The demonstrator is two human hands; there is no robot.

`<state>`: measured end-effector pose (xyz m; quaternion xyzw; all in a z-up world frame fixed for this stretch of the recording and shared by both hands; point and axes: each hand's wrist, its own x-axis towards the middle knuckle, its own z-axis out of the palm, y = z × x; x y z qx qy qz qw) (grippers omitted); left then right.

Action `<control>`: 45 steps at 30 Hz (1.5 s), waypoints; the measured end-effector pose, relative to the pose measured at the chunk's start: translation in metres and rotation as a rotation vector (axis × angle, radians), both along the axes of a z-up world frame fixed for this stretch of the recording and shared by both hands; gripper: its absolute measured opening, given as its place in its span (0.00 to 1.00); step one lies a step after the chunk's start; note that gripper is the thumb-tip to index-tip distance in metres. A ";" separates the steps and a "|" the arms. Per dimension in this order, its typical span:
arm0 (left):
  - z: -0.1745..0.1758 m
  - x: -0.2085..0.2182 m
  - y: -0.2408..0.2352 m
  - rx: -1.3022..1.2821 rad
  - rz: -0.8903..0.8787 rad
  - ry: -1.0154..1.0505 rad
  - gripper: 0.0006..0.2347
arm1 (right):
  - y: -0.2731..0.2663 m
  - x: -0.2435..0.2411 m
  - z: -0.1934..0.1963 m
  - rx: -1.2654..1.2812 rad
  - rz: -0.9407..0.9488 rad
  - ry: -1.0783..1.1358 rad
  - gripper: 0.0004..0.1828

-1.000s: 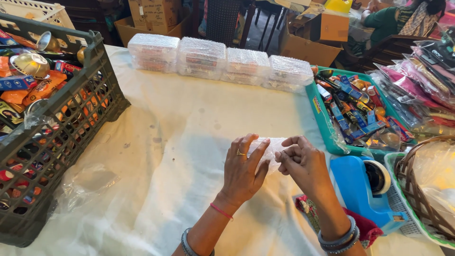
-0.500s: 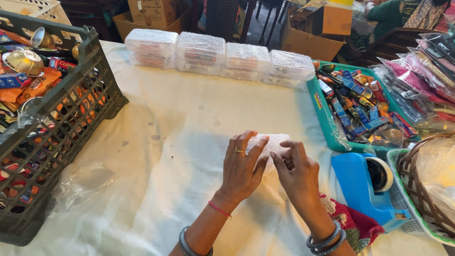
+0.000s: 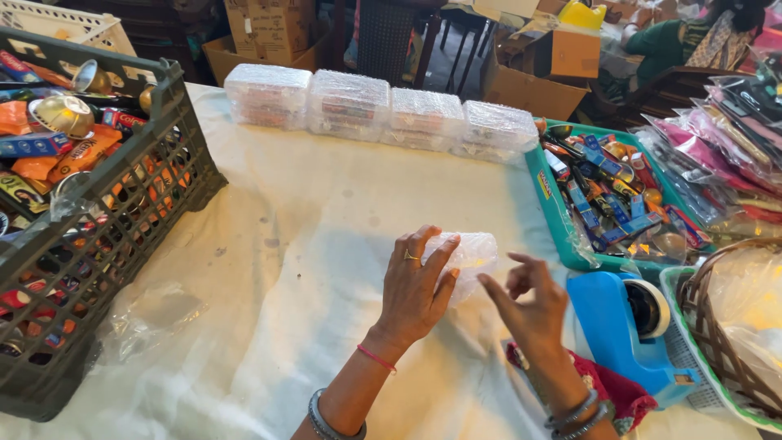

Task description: Wrapping a small clear plastic box containing items in bubble wrap.

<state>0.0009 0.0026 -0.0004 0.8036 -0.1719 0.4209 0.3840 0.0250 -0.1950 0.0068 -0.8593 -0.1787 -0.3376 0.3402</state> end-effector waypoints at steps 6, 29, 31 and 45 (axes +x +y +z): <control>0.000 -0.001 -0.001 0.012 -0.010 0.004 0.17 | 0.012 0.004 0.044 -0.059 0.258 -0.074 0.31; -0.012 0.010 0.025 -0.343 -0.395 0.174 0.19 | -0.001 0.050 -0.017 0.255 0.482 0.248 0.23; -0.009 0.008 0.022 -0.302 -0.352 0.167 0.19 | -0.002 0.050 -0.019 0.269 0.496 0.253 0.23; -0.008 0.004 0.017 -0.199 -0.251 0.170 0.13 | 0.002 0.044 -0.016 0.254 0.510 0.225 0.23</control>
